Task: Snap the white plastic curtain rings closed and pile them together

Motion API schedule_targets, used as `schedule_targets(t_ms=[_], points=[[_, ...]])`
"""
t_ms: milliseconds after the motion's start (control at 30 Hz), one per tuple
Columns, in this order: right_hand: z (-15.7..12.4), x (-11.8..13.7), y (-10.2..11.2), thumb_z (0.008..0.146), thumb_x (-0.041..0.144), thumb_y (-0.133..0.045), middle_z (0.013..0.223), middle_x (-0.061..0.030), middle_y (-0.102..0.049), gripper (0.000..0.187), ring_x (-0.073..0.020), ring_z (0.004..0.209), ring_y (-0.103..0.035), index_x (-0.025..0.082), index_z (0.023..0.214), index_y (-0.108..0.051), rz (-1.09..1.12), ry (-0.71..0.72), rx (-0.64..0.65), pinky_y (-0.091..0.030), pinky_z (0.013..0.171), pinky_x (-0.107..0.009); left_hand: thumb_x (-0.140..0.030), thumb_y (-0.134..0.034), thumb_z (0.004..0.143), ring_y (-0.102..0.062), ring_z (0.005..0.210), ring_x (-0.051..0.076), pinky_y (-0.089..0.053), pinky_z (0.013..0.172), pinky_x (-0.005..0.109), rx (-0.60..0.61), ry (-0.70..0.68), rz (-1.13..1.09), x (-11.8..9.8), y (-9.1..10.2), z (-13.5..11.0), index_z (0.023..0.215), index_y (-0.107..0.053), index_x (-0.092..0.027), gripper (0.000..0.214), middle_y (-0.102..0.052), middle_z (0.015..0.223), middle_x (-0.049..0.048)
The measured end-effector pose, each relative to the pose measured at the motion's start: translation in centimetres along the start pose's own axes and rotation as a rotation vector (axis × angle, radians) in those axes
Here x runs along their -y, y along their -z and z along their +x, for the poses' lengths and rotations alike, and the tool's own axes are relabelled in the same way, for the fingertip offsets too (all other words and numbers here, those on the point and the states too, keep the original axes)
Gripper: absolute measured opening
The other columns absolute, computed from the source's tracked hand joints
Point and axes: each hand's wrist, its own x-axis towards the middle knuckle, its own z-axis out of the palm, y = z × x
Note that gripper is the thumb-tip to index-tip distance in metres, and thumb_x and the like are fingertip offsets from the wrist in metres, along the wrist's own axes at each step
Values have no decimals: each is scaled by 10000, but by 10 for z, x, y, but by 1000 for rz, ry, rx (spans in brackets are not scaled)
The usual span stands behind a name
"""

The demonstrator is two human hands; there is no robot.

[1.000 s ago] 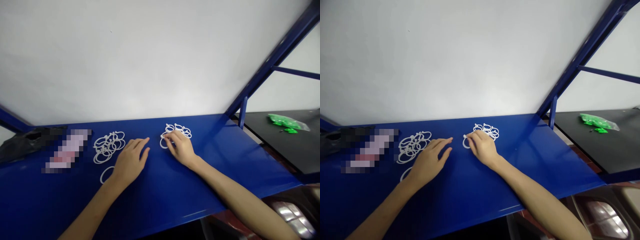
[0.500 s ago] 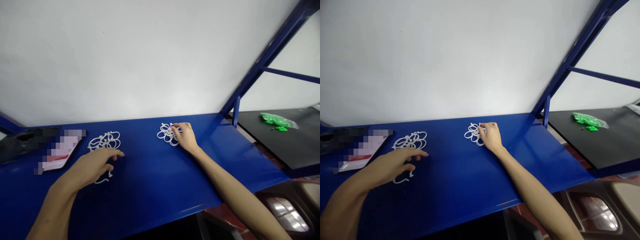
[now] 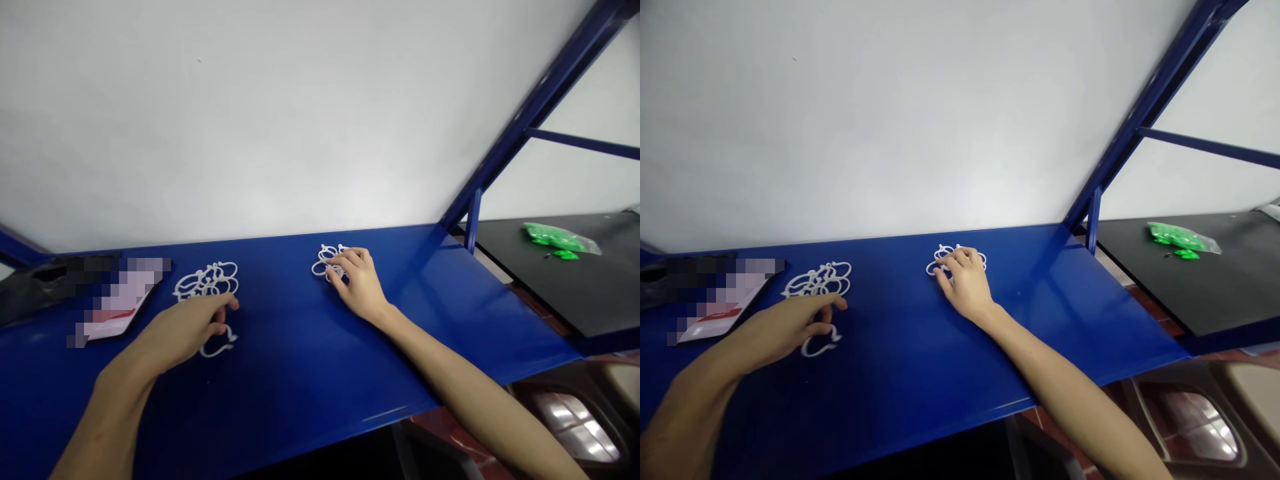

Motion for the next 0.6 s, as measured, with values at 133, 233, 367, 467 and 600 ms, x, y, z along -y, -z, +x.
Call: schedule_targets(t_ms=[133,233,367,467,600], points=[[-1,13,5,983,273,-582,1048,-81,-725,159,-277,1080,-562,226,1068,-707,46,76,22,-472,995,-494,-388,-511,888,-654,754,203,-437,655,295,36,-29,52,-41,-1,14,933,-697,-275,222,-728,902,21],[-6,25,6,996,343,-571,1055,-88,-721,196,-236,999,-636,203,1082,-677,147,139,187,-524,911,-426,-429,-492,911,-642,734,197,-426,665,297,-116,15,12,-73,-12,18,862,-668,-245,259,-713,829,17],[-14,36,1,944,417,-653,966,-53,-732,270,-182,838,-696,194,1093,-621,306,37,403,-551,739,-308,-460,-479,930,-595,611,164,-389,616,282,-293,-11,-31,-97,-34,16,773,-619,-231,311,-653,671,-11],[-18,35,-5,971,319,-607,858,-16,-719,159,-151,742,-690,194,1070,-594,395,-76,402,-532,670,-263,-441,-496,939,-565,575,142,-384,603,269,-307,-63,-96,-105,-46,14,778,-619,-231,292,-634,651,-24],[-18,29,-7,999,268,-550,832,-14,-713,134,-142,721,-676,193,1088,-617,396,-58,342,-524,669,-255,-478,-456,975,-580,624,142,-421,636,262,-242,-95,-272,-112,-47,13,844,-656,-234,342,-665,719,-17]])
